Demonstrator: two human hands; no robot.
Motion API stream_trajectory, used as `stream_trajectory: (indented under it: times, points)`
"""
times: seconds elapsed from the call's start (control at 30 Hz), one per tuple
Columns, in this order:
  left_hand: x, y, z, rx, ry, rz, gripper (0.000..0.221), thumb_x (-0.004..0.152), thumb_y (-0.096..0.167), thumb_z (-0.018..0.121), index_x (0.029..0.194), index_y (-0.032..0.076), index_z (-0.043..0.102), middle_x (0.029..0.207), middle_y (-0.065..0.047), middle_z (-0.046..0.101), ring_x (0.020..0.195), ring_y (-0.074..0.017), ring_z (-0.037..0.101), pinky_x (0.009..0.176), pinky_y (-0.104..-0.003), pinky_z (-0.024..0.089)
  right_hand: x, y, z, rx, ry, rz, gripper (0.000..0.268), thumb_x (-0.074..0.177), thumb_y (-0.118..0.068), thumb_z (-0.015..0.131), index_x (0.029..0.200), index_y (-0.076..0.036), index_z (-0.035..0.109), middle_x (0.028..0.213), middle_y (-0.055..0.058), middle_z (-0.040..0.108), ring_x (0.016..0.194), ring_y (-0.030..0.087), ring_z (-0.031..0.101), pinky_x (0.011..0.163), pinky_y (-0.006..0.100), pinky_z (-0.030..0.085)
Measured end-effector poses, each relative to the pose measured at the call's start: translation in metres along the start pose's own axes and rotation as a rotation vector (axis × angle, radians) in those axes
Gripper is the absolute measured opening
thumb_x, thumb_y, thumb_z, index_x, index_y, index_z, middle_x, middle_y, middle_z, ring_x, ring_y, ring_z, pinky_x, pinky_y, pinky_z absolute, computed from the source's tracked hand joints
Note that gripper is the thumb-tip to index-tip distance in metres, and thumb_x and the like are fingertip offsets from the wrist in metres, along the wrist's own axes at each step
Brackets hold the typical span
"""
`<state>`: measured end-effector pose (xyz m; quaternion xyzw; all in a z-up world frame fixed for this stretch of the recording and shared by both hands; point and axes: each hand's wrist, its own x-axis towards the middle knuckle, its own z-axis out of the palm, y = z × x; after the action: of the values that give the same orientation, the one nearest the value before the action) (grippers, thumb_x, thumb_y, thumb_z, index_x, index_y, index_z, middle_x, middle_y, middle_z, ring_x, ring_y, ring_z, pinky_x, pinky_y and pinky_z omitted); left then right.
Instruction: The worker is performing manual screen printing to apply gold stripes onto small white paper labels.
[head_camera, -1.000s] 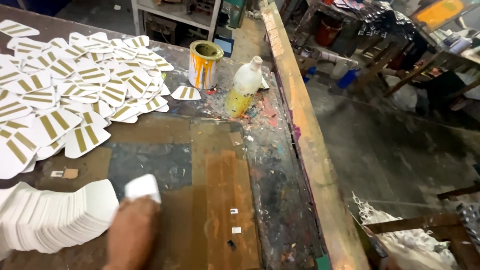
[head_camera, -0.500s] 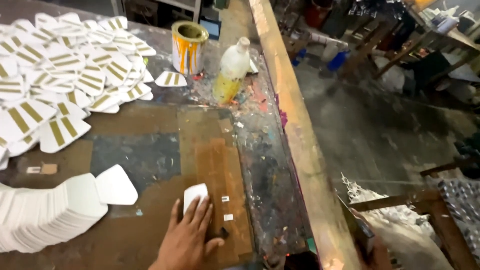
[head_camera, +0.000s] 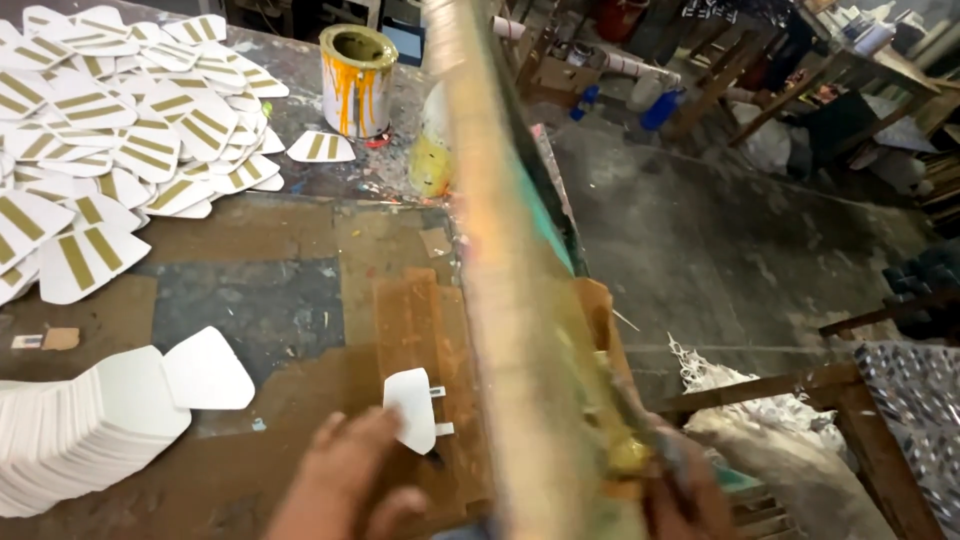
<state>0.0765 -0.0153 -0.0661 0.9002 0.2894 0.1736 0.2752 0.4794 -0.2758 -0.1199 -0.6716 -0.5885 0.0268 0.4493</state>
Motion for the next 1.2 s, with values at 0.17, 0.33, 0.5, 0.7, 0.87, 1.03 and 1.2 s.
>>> stream_trajectory:
  times: [0.17, 0.33, 0.5, 0.7, 0.87, 1.03, 1.2]
  points:
    - [-0.046, -0.03, -0.087, -1.045, 0.651, -0.141, 0.073, 0.099, 0.041, 0.053, 0.154, -0.006, 0.042, 0.147, -0.024, 0.06, 0.136, -0.03, 0.059, 0.114, -0.043, 0.041, 0.119, -0.121, 0.091, 0.146, -0.167, -0.266, 0.047, 0.09, 0.006, 0.059, 0.136, -0.002, 0.062, 0.129, 0.018, 0.072, 0.12, 0.031, 0.072, 0.105, 0.042, 0.053]
    - [-0.082, -0.145, 0.009, -0.724, 0.749, -0.506, 0.067, 0.094, 0.035, 0.064, 0.143, -0.01, 0.054, 0.13, -0.025, 0.069, 0.125, -0.0302, 0.064, 0.109, -0.043, 0.045, 0.065, -0.041, 0.16, 0.084, -0.414, -0.475, 0.044, 0.085, -0.003, 0.075, 0.129, -0.008, 0.071, 0.127, 0.014, 0.073, 0.123, 0.031, 0.07, 0.105, 0.042, 0.054]
    - [-0.092, -0.164, 0.026, -0.163, 0.615, -0.664, 0.081, 0.076, 0.038, 0.081, 0.136, -0.011, 0.059, 0.12, -0.031, 0.069, 0.123, -0.0381, 0.066, 0.11, -0.044, 0.048, 0.092, -0.082, 0.176, 0.135, -0.503, -0.473, 0.043, 0.082, 0.003, 0.071, 0.124, -0.007, 0.075, 0.122, 0.011, 0.077, 0.12, 0.028, 0.073, 0.106, 0.042, 0.058]
    - [-0.091, -0.155, 0.012, 0.069, 0.615, -0.448, 0.08, 0.07, 0.039, 0.081, 0.129, -0.011, 0.059, 0.122, -0.035, 0.066, 0.127, -0.0435, 0.062, 0.11, -0.046, 0.046, 0.177, -0.156, 0.203, 0.244, -0.49, -0.271, 0.041, 0.076, 0.008, 0.064, 0.113, -0.005, 0.075, 0.119, 0.012, 0.076, 0.118, 0.031, 0.071, 0.104, 0.043, 0.056]
    - [-0.089, -0.129, 0.007, 0.016, 0.592, -0.64, 0.078, 0.071, 0.037, 0.085, 0.132, -0.006, 0.062, 0.116, -0.032, 0.069, 0.118, -0.0416, 0.067, 0.105, -0.047, 0.05, 0.085, -0.111, 0.212, 0.065, -0.358, -0.397, 0.039, 0.08, 0.001, 0.068, 0.117, -0.008, 0.078, 0.123, 0.009, 0.077, 0.122, 0.029, 0.072, 0.11, 0.042, 0.053]
    - [-0.094, -0.144, 0.024, -0.129, 0.71, -0.539, 0.071, 0.074, 0.028, 0.082, 0.133, -0.008, 0.061, 0.116, -0.03, 0.071, 0.12, -0.0362, 0.067, 0.105, -0.043, 0.05, 0.063, -0.089, 0.209, 0.135, -0.374, -0.426, 0.026, 0.09, -0.01, 0.074, 0.116, -0.008, 0.078, 0.121, 0.009, 0.077, 0.12, 0.026, 0.073, 0.108, 0.043, 0.055]
    - [-0.062, -0.05, -0.048, -0.552, 0.878, -0.626, 0.056, 0.086, 0.013, 0.074, 0.138, -0.005, 0.063, 0.12, -0.025, 0.075, 0.113, -0.0273, 0.071, 0.103, -0.038, 0.053, 0.085, -0.069, 0.165, 0.11, -0.312, -0.511, 0.027, 0.096, -0.012, 0.07, 0.122, -0.007, 0.073, 0.129, 0.012, 0.073, 0.124, 0.028, 0.073, 0.108, 0.042, 0.058]
